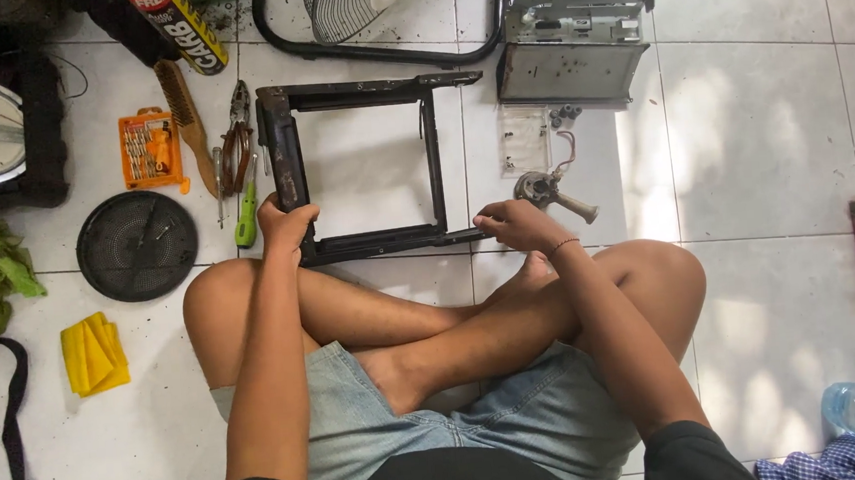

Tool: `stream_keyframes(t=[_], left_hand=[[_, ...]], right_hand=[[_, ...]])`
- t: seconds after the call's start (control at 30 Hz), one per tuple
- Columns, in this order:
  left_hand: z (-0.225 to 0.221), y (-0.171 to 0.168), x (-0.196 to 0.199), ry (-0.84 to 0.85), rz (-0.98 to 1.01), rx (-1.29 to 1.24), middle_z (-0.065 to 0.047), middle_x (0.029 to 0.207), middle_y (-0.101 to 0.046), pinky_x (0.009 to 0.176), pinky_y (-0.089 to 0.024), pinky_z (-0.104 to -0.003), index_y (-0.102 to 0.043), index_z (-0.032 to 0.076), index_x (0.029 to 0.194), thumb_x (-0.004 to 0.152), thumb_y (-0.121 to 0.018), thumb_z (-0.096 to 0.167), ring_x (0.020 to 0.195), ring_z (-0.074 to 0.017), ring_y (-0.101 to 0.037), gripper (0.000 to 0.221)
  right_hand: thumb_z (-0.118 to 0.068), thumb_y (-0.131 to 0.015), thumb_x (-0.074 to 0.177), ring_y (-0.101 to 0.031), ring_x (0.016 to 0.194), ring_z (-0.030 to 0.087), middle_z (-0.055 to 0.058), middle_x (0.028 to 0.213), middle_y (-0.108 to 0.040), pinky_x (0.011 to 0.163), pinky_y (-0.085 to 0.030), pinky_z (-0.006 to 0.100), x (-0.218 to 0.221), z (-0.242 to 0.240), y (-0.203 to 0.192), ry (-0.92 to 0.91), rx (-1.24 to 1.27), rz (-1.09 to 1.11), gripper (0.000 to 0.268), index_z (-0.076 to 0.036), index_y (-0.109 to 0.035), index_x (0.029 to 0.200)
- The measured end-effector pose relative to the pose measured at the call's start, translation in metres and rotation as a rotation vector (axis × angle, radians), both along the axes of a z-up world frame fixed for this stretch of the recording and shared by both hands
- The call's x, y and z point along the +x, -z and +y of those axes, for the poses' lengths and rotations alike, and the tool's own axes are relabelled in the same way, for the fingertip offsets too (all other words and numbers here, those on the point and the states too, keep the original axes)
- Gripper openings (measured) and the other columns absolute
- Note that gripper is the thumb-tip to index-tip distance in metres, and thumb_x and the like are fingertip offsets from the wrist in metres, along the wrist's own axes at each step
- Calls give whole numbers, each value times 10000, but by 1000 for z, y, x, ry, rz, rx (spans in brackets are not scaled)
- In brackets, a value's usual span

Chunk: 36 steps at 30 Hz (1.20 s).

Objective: Disassembling an electronic device by removing screws and detaching the chassis components.

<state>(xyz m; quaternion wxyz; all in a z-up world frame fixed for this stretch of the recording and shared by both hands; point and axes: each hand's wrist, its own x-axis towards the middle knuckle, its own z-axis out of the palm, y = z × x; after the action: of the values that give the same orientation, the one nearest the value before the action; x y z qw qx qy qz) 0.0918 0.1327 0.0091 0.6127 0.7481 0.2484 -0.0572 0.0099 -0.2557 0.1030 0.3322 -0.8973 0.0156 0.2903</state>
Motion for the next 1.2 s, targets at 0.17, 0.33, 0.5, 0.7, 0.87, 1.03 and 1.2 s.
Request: stream_keyframes(t=[0.17,0.33,0.5,0.7,0.87,1.03,1.2], left_hand=[[8,32,6,-3,30,42,-134,734,-581,508,-495,-409,-641,-37,962,626,-703,-3,655,-237,-602,343],[3,21,5,9,50,59,-136,735,-599,526,-520,-407,-659,-29,954,653,-741,31,659,-242,-619,318],[-2,-3,-1,25,55,210,-138,799,-606,583,-499,-440,-660,-32,987,715,-755,113,763,-241,-638,323],[2,9,-3,15,56,276,-172,797,-651,591,-537,-434,-681,-41,958,754,-756,115,773,-273,-677,267],[0,7,-5,63,30,293,-217,850,-674,629,-555,-464,-685,-77,1011,787,-787,146,838,-317,-697,332],[-4,-4,-15,81,-54,315,-263,962,-695,700,-578,-487,-688,-93,1154,872,-836,265,947,-381,-711,479],[-19,-39,-31,41,-540,511,-249,1044,-642,900,-505,-574,-666,-70,1120,957,-704,109,1045,-449,-622,246]], right_hand=[[-349,-727,867,-730,967,426,138,1045,-789,868,-565,545,-1,-2,-1,-188,-61,-93,346,-204,-750,1180],[-322,-689,915,-749,930,341,13,991,-803,825,-603,482,5,-3,19,-221,-289,-172,199,-315,-777,1093],[-300,-666,976,-752,923,250,-56,1034,-791,807,-595,414,9,4,15,-127,-356,-312,235,-348,-755,1189],[-355,-678,899,-737,991,358,72,1035,-792,843,-595,504,16,-43,12,117,-641,-108,202,-291,-785,1059],[-361,-735,842,-727,1073,389,159,1115,-775,888,-558,588,-6,-60,38,108,-726,139,363,-142,-800,1124],[-257,-721,838,-686,1171,405,151,1259,-737,928,-525,642,-8,-70,67,68,-757,241,499,-163,-701,1329],[-156,-652,887,-709,1139,393,192,1186,-767,899,-549,634,-6,-45,25,52,-782,251,310,-36,-786,1140]])
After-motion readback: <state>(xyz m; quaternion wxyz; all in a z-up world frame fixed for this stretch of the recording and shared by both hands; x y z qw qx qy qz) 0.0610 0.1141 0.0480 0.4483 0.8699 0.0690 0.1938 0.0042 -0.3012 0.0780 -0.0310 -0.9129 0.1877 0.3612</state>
